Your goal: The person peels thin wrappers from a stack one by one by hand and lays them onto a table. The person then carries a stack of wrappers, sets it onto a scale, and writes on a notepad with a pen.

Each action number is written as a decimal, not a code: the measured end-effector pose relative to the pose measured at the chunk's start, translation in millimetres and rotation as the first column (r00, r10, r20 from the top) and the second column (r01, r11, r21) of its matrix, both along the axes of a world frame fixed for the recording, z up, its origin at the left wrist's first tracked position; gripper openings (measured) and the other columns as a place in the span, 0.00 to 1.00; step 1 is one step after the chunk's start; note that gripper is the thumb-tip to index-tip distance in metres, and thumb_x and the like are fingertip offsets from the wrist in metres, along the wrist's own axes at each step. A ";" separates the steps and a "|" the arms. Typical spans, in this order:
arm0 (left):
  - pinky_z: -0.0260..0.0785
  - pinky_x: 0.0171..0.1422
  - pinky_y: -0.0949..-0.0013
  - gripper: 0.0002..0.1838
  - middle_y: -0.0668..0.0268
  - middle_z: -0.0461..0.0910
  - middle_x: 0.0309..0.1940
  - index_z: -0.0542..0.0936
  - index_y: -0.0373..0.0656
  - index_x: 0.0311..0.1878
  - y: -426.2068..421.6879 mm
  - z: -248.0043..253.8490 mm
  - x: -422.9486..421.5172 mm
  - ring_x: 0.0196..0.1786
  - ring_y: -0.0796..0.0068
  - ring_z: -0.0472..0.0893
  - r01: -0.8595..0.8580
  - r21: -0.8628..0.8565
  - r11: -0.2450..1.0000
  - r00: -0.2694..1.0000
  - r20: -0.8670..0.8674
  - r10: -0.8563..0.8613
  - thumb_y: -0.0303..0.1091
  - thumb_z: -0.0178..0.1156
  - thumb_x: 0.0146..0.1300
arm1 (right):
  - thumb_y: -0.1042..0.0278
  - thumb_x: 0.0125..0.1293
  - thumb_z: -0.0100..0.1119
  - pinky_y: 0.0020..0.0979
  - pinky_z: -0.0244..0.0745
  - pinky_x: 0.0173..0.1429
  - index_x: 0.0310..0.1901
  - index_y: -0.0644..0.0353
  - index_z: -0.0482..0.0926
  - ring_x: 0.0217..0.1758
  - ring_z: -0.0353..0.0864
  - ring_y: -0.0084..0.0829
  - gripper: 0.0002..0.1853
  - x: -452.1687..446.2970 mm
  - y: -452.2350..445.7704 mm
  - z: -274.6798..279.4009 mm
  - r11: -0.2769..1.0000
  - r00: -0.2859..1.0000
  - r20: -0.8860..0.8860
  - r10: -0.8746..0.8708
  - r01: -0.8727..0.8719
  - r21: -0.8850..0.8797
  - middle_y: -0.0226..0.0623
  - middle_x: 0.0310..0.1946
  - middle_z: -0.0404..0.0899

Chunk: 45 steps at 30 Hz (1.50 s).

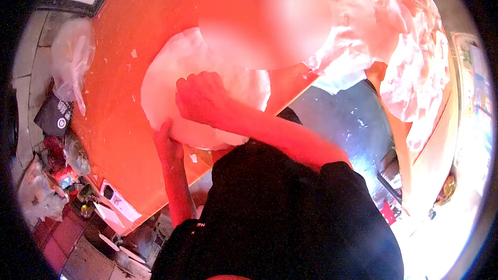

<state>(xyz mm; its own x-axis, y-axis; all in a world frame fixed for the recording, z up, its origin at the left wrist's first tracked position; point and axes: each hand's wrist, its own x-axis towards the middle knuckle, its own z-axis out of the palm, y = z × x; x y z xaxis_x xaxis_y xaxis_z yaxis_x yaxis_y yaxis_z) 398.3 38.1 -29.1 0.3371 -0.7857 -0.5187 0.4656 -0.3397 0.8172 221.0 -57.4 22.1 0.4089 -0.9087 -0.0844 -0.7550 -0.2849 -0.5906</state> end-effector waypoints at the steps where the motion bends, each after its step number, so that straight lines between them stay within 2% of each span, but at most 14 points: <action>1: 0.73 0.52 0.63 0.19 0.57 0.77 0.49 0.72 0.31 0.55 4.2 -5.9 4.5 0.50 0.66 0.78 -0.055 0.023 0.998 0.996 -0.071 0.057 0.25 0.53 0.60 | 0.63 0.52 0.57 0.40 0.72 0.30 0.29 0.59 0.76 0.26 0.79 0.39 0.08 -4.0 -8.0 4.5 0.997 0.992 -0.108 0.069 -0.064 0.046 0.38 0.22 0.77; 6: 0.69 0.61 0.58 0.23 0.57 0.76 0.54 0.69 0.34 0.60 27.9 -19.4 49.0 0.55 0.61 0.76 0.025 -0.109 0.994 0.959 -0.279 -0.055 0.30 0.54 0.62 | 0.65 0.61 0.61 0.26 0.76 0.43 0.43 0.62 0.82 0.40 0.80 0.23 0.12 -152.8 -98.5 32.7 0.963 0.852 0.506 -0.137 -0.004 0.268 0.35 0.37 0.82; 13: 0.69 0.61 0.58 0.21 0.59 0.78 0.50 0.72 0.36 0.58 46.5 -79.3 92.6 0.54 0.64 0.77 -0.017 0.000 1.000 0.955 -0.296 0.016 0.32 0.55 0.63 | 0.57 0.61 0.60 0.25 0.74 0.42 0.43 0.65 0.82 0.37 0.80 0.23 0.18 -341.7 -170.5 9.4 0.800 0.797 0.175 -0.577 0.595 -0.073 0.35 0.34 0.82; 14: 0.69 0.61 0.58 0.21 0.59 0.78 0.50 0.72 0.36 0.58 46.0 -76.6 89.7 0.54 0.64 0.77 -0.015 0.001 1.000 0.955 -0.297 0.015 0.32 0.55 0.63 | 0.50 0.59 0.62 0.30 0.75 0.45 0.47 0.65 0.81 0.36 0.82 0.30 0.25 -347.4 -174.0 20.1 0.768 0.725 -0.255 -0.640 0.600 -0.222 0.40 0.36 0.83; 17: 0.69 0.59 0.57 0.21 0.60 0.77 0.53 0.71 0.36 0.59 40.3 -56.8 70.4 0.55 0.65 0.76 0.010 0.085 0.996 0.991 -0.136 0.002 0.32 0.54 0.64 | 0.45 0.56 0.64 0.35 0.75 0.47 0.46 0.62 0.81 0.38 0.81 0.38 0.27 -319.9 -148.9 -5.2 0.457 0.709 -0.152 -0.688 0.261 -0.850 0.45 0.38 0.82; 19: 0.68 0.60 0.57 0.23 0.60 0.73 0.57 0.69 0.37 0.61 26.7 -15.2 41.6 0.58 0.66 0.74 0.005 -0.079 0.997 0.971 -0.236 -0.024 0.34 0.54 0.64 | 0.45 0.55 0.65 0.38 0.75 0.49 0.49 0.59 0.79 0.43 0.80 0.42 0.28 -240.5 -114.6 3.0 0.718 0.864 0.165 -0.477 0.490 -0.494 0.45 0.43 0.81; 22: 0.65 0.63 0.58 0.25 0.59 0.70 0.61 0.67 0.37 0.63 4.8 4.4 20.0 0.61 0.64 0.71 -0.017 -0.190 0.982 0.975 -0.219 -0.026 0.39 0.53 0.65 | 0.49 0.55 0.64 0.37 0.75 0.46 0.45 0.60 0.80 0.40 0.81 0.40 0.24 -112.5 -41.0 3.8 0.987 0.908 0.387 -0.162 0.156 0.046 0.43 0.39 0.81; 27: 0.66 0.60 0.59 0.24 0.62 0.74 0.52 0.67 0.36 0.61 -12.7 10.1 7.0 0.54 0.64 0.74 0.168 -0.428 0.888 0.919 -0.258 -0.298 0.43 0.47 0.69 | 0.55 0.56 0.62 0.35 0.76 0.41 0.39 0.62 0.81 0.35 0.81 0.35 0.17 -12.6 16.8 -0.8 0.985 0.900 0.426 0.096 -0.149 0.091 0.40 0.33 0.82; 31: 0.68 0.58 0.66 0.22 0.58 0.75 0.50 0.71 0.30 0.56 15.3 -34.7 44.4 0.51 0.66 0.76 0.280 -0.031 0.960 0.919 0.299 -0.258 0.36 0.58 0.63 | 0.60 0.57 0.61 0.34 0.76 0.37 0.34 0.63 0.83 0.31 0.81 0.32 0.13 -56.0 -52.5 -0.4 0.988 0.861 0.504 -0.066 -0.015 0.155 0.37 0.28 0.82; 35: 0.71 0.54 0.68 0.24 0.57 0.76 0.49 0.71 0.29 0.57 31.0 -60.0 68.0 0.51 0.68 0.77 0.160 0.259 0.953 0.451 0.839 -0.304 0.26 0.62 0.57 | 0.65 0.65 0.55 0.32 0.80 0.42 0.48 0.64 0.76 0.40 0.82 0.28 0.15 -172.4 -124.5 32.3 0.933 0.672 0.652 -0.353 0.198 0.301 0.37 0.37 0.80; 36: 0.72 0.53 0.68 0.25 0.58 0.76 0.49 0.71 0.30 0.57 32.1 -63.8 71.5 0.50 0.68 0.77 0.103 0.219 0.970 0.360 0.901 -0.242 0.25 0.63 0.56 | 0.65 0.65 0.54 0.29 0.79 0.41 0.48 0.63 0.77 0.40 0.81 0.26 0.14 -196.1 -116.3 30.0 0.975 0.669 0.723 -0.172 0.220 0.028 0.36 0.37 0.79; 37: 0.72 0.53 0.68 0.25 0.58 0.76 0.49 0.71 0.30 0.57 32.3 -68.6 76.7 0.50 0.68 0.77 0.099 0.217 0.971 0.366 0.899 -0.239 0.25 0.63 0.56 | 0.65 0.66 0.53 0.27 0.78 0.39 0.47 0.62 0.77 0.40 0.80 0.24 0.13 -217.9 -109.4 26.6 0.939 0.672 0.740 0.024 0.240 -0.248 0.35 0.37 0.79; 43: 0.73 0.51 0.68 0.22 0.58 0.79 0.46 0.71 0.36 0.58 22.3 -90.0 111.9 0.47 0.68 0.80 0.101 -0.005 0.995 0.812 0.578 -0.079 0.28 0.61 0.61 | 0.54 0.61 0.63 0.26 0.68 0.29 0.43 0.64 0.81 0.25 0.73 0.22 0.19 -340.5 -70.9 -76.7 0.649 0.505 0.462 -0.730 0.723 0.235 0.28 0.25 0.75; 45: 0.72 0.55 0.65 0.22 0.60 0.79 0.49 0.69 0.37 0.61 18.3 -87.0 127.0 0.50 0.66 0.79 0.131 0.080 0.988 0.987 0.082 -0.137 0.29 0.58 0.63 | 0.52 0.59 0.64 0.25 0.70 0.30 0.49 0.63 0.79 0.24 0.73 0.21 0.23 -321.6 -35.3 -84.4 0.410 0.336 0.294 -0.895 0.878 0.248 0.31 0.25 0.77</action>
<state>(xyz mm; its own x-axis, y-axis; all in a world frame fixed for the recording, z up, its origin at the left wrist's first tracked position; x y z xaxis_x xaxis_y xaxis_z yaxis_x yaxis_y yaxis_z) 525.3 56.4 -116.1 0.2775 -0.7876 -0.5502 0.3400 -0.4551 0.8229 -100.6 -92.7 -62.2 -0.6315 -0.7535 -0.1828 -0.3014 0.4558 -0.8375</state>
